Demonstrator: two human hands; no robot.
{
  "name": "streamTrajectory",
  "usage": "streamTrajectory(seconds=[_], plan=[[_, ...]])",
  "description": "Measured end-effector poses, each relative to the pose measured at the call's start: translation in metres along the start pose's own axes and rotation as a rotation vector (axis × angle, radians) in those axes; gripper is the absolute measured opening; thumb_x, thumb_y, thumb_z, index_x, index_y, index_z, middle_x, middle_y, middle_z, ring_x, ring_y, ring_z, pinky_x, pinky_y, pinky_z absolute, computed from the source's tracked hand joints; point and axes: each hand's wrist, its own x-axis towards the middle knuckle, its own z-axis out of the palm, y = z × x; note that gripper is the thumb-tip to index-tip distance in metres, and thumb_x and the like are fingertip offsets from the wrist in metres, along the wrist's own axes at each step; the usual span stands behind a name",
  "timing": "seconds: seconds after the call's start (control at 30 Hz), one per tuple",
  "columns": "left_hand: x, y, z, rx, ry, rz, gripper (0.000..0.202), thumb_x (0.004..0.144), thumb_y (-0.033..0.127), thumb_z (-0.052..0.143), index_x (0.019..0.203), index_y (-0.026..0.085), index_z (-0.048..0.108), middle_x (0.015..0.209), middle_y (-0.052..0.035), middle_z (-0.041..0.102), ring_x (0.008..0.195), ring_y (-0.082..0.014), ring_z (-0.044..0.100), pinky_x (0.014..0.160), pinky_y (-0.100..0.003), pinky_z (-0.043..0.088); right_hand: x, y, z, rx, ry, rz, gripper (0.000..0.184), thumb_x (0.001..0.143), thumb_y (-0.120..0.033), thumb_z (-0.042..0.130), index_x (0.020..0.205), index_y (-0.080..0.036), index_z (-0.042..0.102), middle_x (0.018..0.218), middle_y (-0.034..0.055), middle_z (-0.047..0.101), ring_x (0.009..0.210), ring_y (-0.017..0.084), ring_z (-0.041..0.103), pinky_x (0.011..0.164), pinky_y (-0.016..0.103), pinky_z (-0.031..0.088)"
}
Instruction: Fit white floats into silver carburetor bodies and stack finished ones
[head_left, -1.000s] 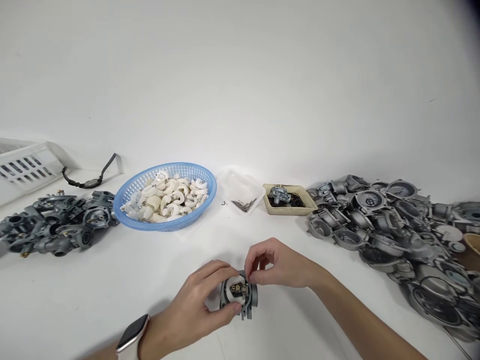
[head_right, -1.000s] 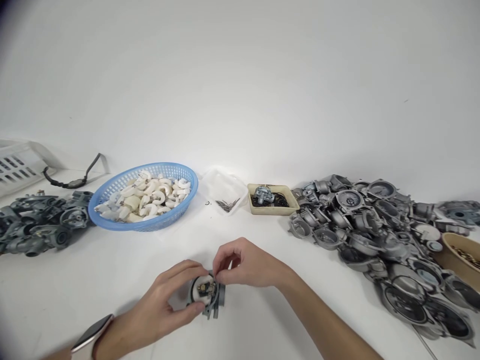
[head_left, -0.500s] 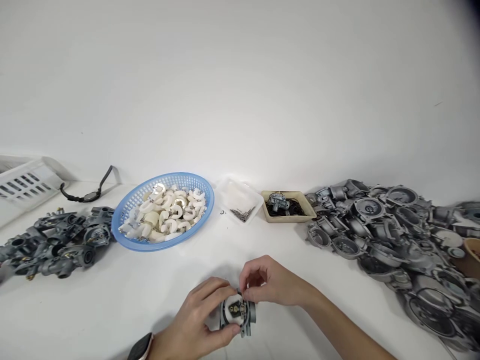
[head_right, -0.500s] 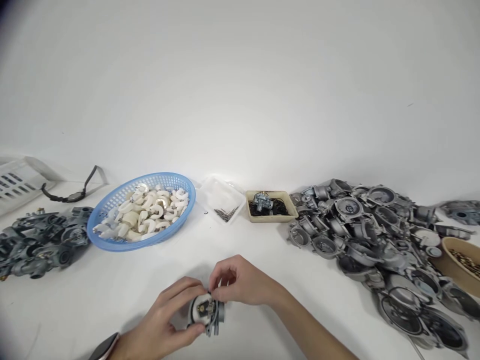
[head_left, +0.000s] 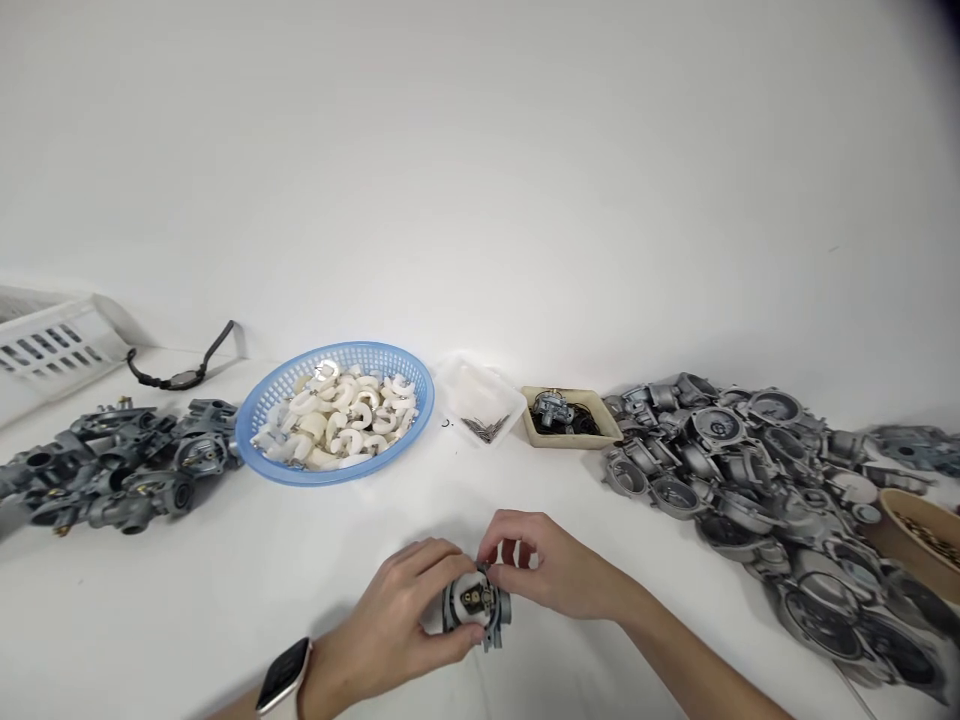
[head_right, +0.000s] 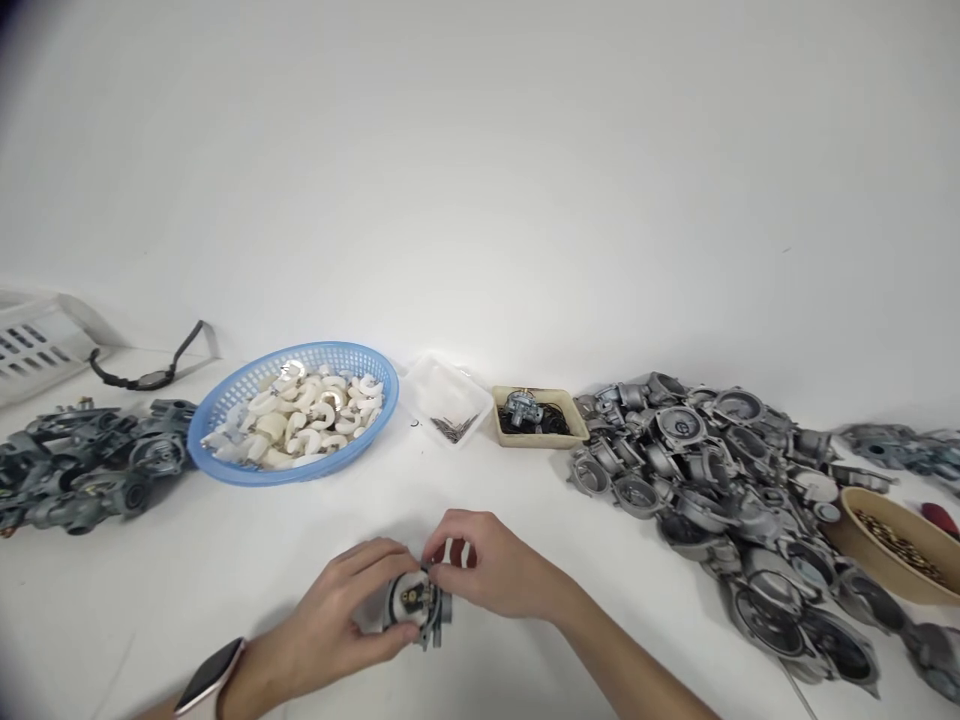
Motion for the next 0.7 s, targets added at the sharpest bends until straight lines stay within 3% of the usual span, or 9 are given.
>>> streamTrajectory(seconds=[0.13,0.23,0.37,0.5,0.7], plan=[[0.001,-0.001,0.0,-0.013,0.007,-0.006,0.036,0.082,0.028,0.075,0.115,0.025,0.062,0.108,-0.0046,0.068,0.096,-0.0229,0.064,0.085,-0.035,0.052,-0.009,0.011,0.013,0.107,0.095,0.044,0.013,0.088,-0.024,0.062,0.097,-0.019,0.068,0.099,0.0023,0.065,0.081,0.012,0.057,0.074,0.024,0.046],[0.001,0.0,0.0,-0.021,0.028,-0.007,0.036,0.082,0.028,0.075,0.116,0.025,0.062,0.109,-0.0043,0.068,0.096,-0.0222,0.065,0.085,-0.034,0.052,-0.017,0.023,0.026,0.207,0.188,0.044,0.021,0.094,-0.037,0.06,0.102,-0.018,0.067,0.091,0.003,0.061,0.077,0.012,0.054,0.07,0.025,0.045],[0.001,0.0,0.003,-0.033,0.06,-0.006,0.037,0.081,0.025,0.074,0.116,0.025,0.062,0.107,-0.0047,0.068,0.094,-0.0215,0.065,0.085,-0.033,0.053,-0.023,0.029,0.036,0.196,0.233,-0.023,0.032,0.1,-0.047,0.05,0.112,-0.022,0.066,0.103,0.0053,0.058,0.082,0.013,0.053,0.071,0.026,0.045],[0.0,0.0,0.003,-0.047,0.063,-0.021,0.037,0.081,0.024,0.074,0.116,0.026,0.063,0.106,-0.0043,0.068,0.093,-0.0214,0.065,0.083,-0.033,0.054,-0.025,0.026,0.034,0.163,0.212,-0.068,0.029,0.1,-0.046,0.051,0.105,-0.023,0.067,0.104,0.0047,0.055,0.084,0.014,0.052,0.075,0.027,0.044],[-0.002,-0.001,0.002,-0.072,0.042,-0.027,0.036,0.085,0.025,0.072,0.119,0.025,0.062,0.111,-0.0053,0.067,0.099,-0.0223,0.064,0.088,-0.034,0.054,-0.028,0.026,0.035,0.125,0.205,-0.097,0.021,0.091,-0.032,0.063,0.11,-0.023,0.061,0.107,0.0033,0.055,0.082,0.012,0.052,0.078,0.027,0.046]])
